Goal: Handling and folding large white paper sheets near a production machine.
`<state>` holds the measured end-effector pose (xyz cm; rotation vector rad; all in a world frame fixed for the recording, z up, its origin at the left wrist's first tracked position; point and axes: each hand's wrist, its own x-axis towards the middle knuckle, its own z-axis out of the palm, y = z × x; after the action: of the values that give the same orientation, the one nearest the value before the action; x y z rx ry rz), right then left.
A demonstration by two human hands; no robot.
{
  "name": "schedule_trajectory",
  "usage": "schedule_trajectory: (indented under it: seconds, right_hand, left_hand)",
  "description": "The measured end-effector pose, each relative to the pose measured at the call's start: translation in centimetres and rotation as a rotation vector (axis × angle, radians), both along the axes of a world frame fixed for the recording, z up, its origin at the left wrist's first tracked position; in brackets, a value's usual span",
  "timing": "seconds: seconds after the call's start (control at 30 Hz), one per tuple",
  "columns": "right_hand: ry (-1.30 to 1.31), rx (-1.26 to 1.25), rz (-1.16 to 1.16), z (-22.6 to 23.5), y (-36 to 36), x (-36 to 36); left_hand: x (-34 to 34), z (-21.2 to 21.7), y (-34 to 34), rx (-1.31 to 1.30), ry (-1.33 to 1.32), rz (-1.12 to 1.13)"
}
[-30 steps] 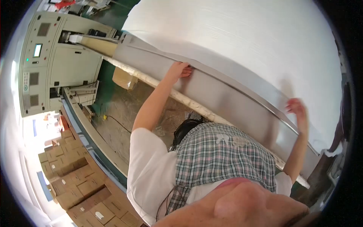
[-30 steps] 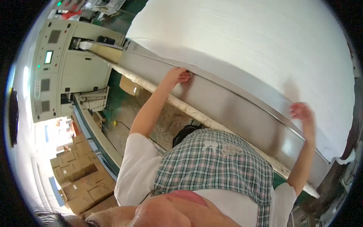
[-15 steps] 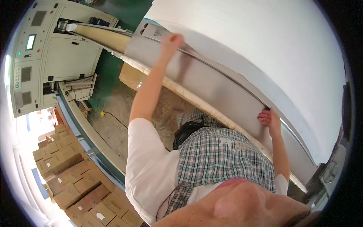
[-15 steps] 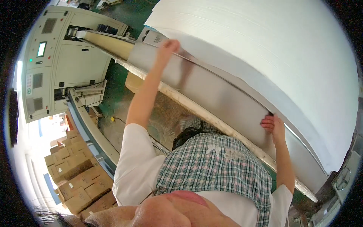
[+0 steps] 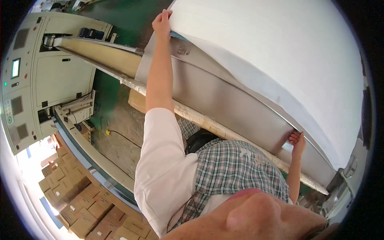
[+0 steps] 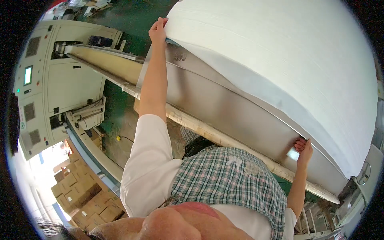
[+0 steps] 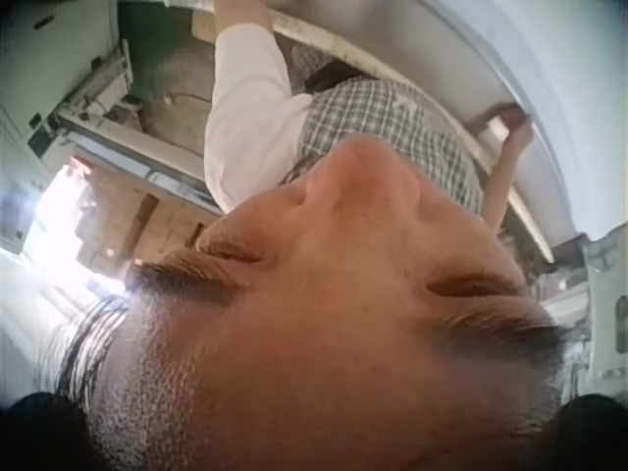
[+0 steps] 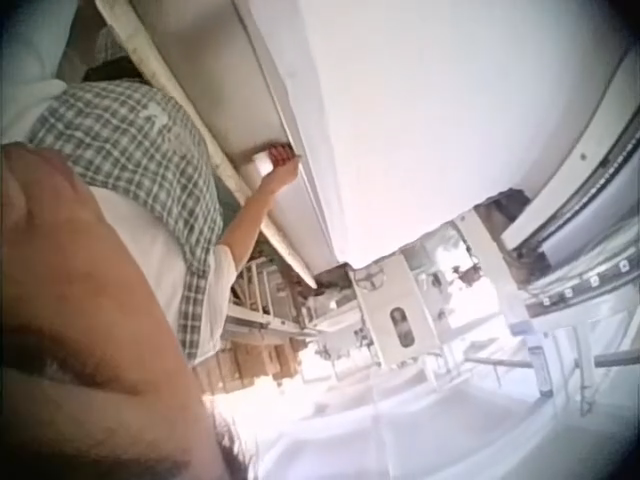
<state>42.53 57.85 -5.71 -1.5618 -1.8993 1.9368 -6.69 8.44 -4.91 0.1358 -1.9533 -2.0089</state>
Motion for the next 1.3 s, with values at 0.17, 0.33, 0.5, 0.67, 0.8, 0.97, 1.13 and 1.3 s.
schedule_trajectory:
  seconds: [0.17,0.33,0.5,0.67,0.8,0.97,1.13,1.3]
  right_hand:
    - [-0.008,0.093,0.007,-0.3,-0.1,-0.9]
    - [0.031,0.034,-0.02,0.1,-0.4,-1.3]
    - [0.014,-0.003,-0.048,0.3,-0.2,-0.3]
    - [0.032,-0.022,-0.061,-0.2,-0.4,1.0]
    - [0.025,0.006,-0.032,0.9,-1.1,0.5]
    - [-0.108,0.099,0.207,4.1,-3.4,-2.2]
    - [0.231,0.523,0.709,10.1,-10.6,-12.6]
    - [0.774,0.984,1.071,9.6,-19.8,-25.9]
  left_hand:
    - [-2.1,-0.5,0.4,0.031,0.044,-0.04]
    - [-1.7,-0.1,-0.6,-0.06,-0.05,-0.106]
    - [-0.8,0.7,-3.1,0.025,-0.242,-0.358]
    - [-0.9,0.8,-5.0,-0.236,-0.273,-0.534]
    - [-0.2,7.3,-0.1,-1.321,-0.069,-0.703]
    - [4.1,7.8,10.3,-1.343,0.105,-1.231]
    - [10.2,7.9,12.4,-1.518,0.466,-1.047]
    - [11.5,7.2,11.6,-1.598,0.409,-0.957]
